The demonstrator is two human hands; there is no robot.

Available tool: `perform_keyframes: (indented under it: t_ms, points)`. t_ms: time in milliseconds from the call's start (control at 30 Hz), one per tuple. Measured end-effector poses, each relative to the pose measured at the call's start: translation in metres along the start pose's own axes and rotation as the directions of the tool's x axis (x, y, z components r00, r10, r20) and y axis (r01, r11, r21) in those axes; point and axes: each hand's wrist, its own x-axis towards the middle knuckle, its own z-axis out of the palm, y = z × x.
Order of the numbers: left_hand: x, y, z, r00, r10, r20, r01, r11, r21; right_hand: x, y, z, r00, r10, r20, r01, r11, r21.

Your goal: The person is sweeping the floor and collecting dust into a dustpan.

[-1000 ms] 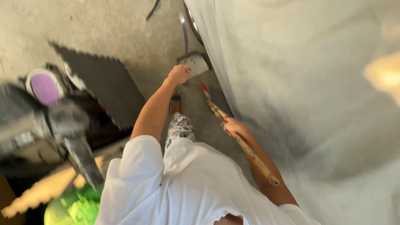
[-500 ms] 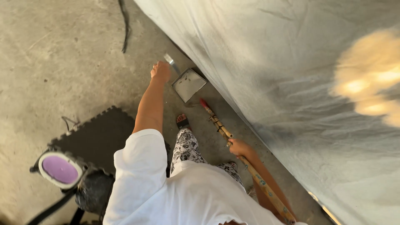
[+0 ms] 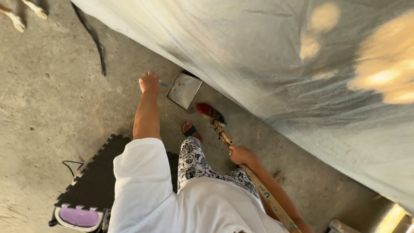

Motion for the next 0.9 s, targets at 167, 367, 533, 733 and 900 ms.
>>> perform_keyframes:
  t_ms: [167, 367, 533, 733, 900]
  points:
    - [-0.027, 0.012, 0.034, 0.976, 0.213, -0.052, -0.196, 0.955, 0.222, 0.006, 0.039, 0.025, 0.99, -0.091, -0.106, 0.098, 0.994, 0.053]
    - [-0.107, 0.051, 0.027, 0.899, 0.292, 0.327, -0.316, 0.949, 0.02, -0.046, 0.082, 0.056, 0.985, -0.032, -0.169, 0.08, 0.955, 0.285]
    - [-0.204, 0.109, -0.025, 0.82, 0.457, 0.345, -0.511, 0.855, 0.084, -0.081, 0.161, 0.12, 0.971, 0.106, -0.215, 0.014, 0.87, 0.493]
    - [-0.286, 0.201, -0.018, 0.563, 0.705, 0.432, -0.826, 0.455, 0.333, -0.137, 0.263, 0.243, 0.928, 0.191, -0.319, 0.091, 0.716, 0.693]
    - [-0.369, 0.306, -0.026, 0.752, 0.609, 0.252, -0.633, 0.774, 0.023, -0.146, 0.363, 0.355, 0.924, 0.275, -0.265, 0.198, 0.248, 0.948]
